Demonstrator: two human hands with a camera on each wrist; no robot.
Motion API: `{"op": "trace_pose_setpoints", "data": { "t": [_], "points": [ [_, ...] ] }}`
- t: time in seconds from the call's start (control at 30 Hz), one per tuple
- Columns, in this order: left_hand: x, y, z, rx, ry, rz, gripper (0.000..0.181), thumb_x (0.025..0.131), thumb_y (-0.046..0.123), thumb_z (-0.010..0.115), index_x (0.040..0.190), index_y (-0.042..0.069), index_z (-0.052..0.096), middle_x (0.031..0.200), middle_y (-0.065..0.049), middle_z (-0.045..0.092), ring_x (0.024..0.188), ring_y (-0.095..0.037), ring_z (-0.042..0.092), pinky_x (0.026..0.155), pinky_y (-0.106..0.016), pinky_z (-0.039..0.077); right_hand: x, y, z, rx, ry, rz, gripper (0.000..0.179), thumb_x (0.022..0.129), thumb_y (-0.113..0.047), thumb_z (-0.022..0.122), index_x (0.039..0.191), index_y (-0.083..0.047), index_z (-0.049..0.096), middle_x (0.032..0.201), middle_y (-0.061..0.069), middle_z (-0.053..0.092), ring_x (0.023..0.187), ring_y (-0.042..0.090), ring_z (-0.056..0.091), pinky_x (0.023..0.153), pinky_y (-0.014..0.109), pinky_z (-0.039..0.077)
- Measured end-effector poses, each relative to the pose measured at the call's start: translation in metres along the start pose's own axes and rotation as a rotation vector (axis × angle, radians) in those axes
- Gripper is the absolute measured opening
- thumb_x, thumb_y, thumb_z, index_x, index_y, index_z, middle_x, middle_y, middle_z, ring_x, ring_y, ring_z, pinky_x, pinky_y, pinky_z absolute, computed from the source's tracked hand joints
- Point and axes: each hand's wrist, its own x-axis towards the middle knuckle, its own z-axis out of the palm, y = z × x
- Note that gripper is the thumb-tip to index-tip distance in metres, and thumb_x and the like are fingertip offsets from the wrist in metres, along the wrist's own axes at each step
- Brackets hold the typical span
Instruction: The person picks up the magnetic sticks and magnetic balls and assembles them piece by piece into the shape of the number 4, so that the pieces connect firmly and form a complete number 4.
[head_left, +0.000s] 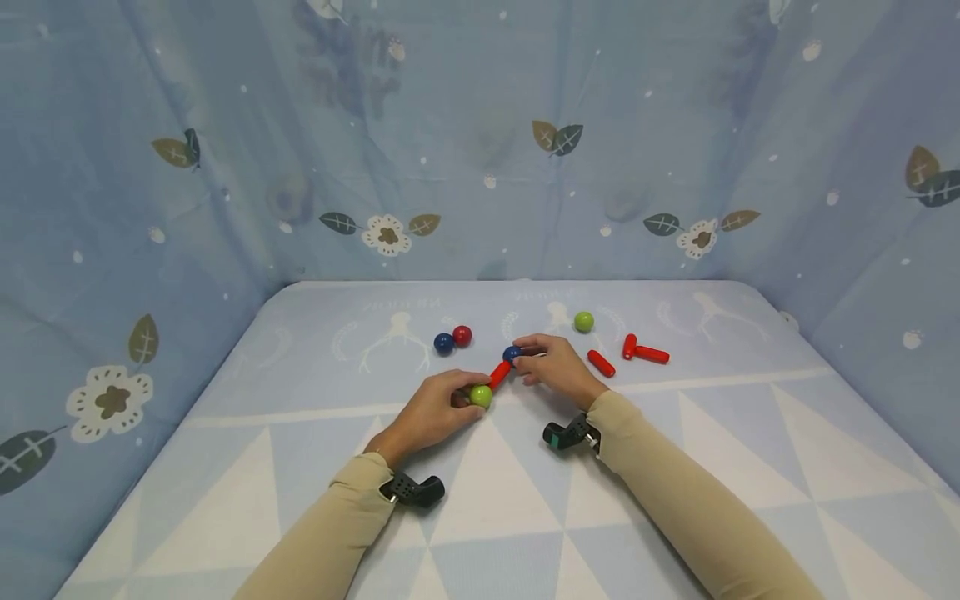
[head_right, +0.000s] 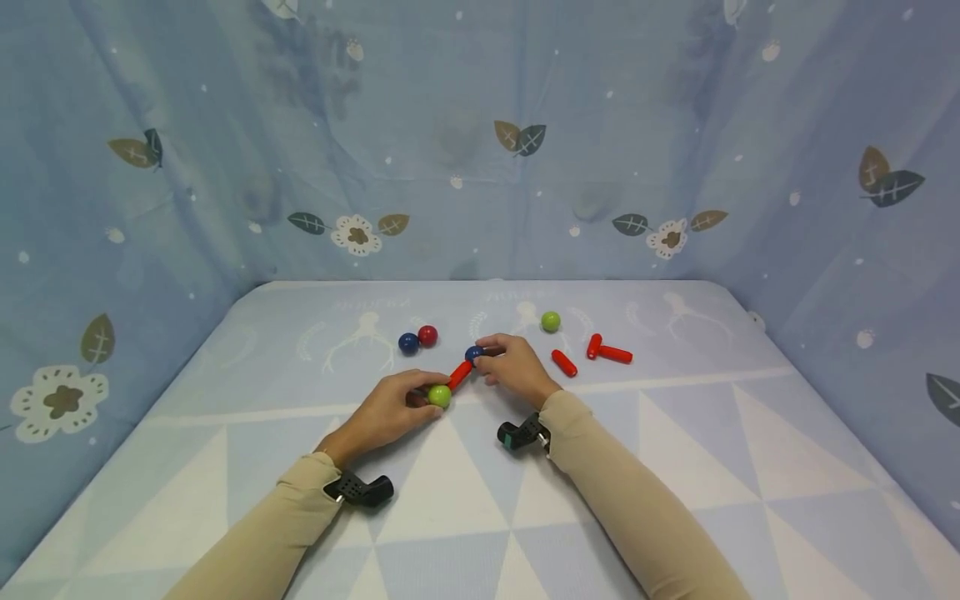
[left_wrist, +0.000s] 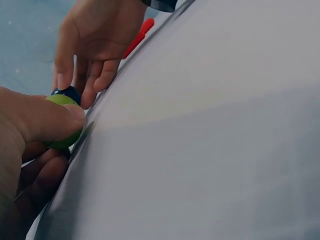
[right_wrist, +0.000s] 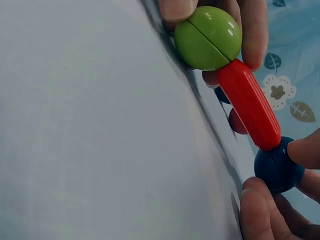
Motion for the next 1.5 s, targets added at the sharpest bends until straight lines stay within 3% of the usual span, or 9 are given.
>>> {"op": "trace_pose_setpoints", "data": {
  "t": [0.37,0.7,1.0,1.2,1.37,1.5],
  "points": [
    [0.001,0.003,0.004,0.013,0.043,-0.019,0.045,0.085,0.005,0.079,0.128,0.013,0.068,0.109,0.002,0.066,0.085,-0.01,0.061,0.076,-0.027,0.053,0.012,-0.005,0.006,0.017,0.015,-0.027,0.036,0.095,-0.011,0.066,0.13,-0.002,0.061,0.122,0.014,0.064,0.094,0.024,0.067,0.078,0.032,0.057],
    [0.003,0.004,0.004,0.05,0.06,-0.018,0.043,0.086,0.001,0.077,0.127,0.013,0.069,0.105,0.002,0.065,0.081,-0.009,0.059,0.073,-0.027,0.052,0.019,-0.009,0.01,-0.02,0.009,-0.022,0.037,0.098,-0.012,0.063,0.133,-0.003,0.06,0.124,0.015,0.063,0.097,0.023,0.067,0.08,0.032,0.056],
    [0.001,0.004,0.006,0.058,0.047,-0.048,0.044,0.088,0.006,0.076,0.13,0.013,0.068,0.105,0.002,0.065,0.083,-0.009,0.059,0.074,-0.027,0.051,0.026,-0.004,0.017,-0.076,0.019,-0.024,0.037,0.098,-0.014,0.062,0.133,-0.004,0.062,0.121,0.013,0.065,0.082,0.021,0.065,0.076,0.03,0.053],
    [0.004,0.004,0.006,0.086,0.058,-0.01,0.044,0.088,0.006,0.076,0.131,0.012,0.068,0.104,0.001,0.066,0.084,-0.009,0.059,0.074,-0.028,0.051,0.028,-0.001,0.017,-0.073,0.041,-0.022,0.034,0.099,-0.012,0.061,0.131,-0.004,0.063,0.119,0.012,0.067,0.083,0.021,0.064,0.075,0.029,0.053],
    [0.004,0.004,0.006,0.096,0.052,-0.024,0.044,0.089,0.009,0.076,0.132,0.012,0.067,0.102,0.002,0.065,0.082,-0.009,0.058,0.073,-0.027,0.05,0.027,0.0,0.017,-0.067,0.048,-0.008,0.032,0.099,-0.014,0.061,0.13,-0.006,0.065,0.114,0.01,0.069,0.08,0.02,0.064,0.074,0.029,0.052],
    [0.005,0.005,0.007,0.097,0.061,-0.038,0.044,0.089,0.01,0.077,0.131,0.012,0.067,0.101,0.004,0.065,0.082,-0.009,0.057,0.072,-0.027,0.05,0.026,-0.001,0.017,-0.037,0.047,-0.019,0.032,0.099,-0.013,0.061,0.129,-0.004,0.065,0.115,0.011,0.069,0.087,0.02,0.066,0.076,0.029,0.055]
  ]
}}
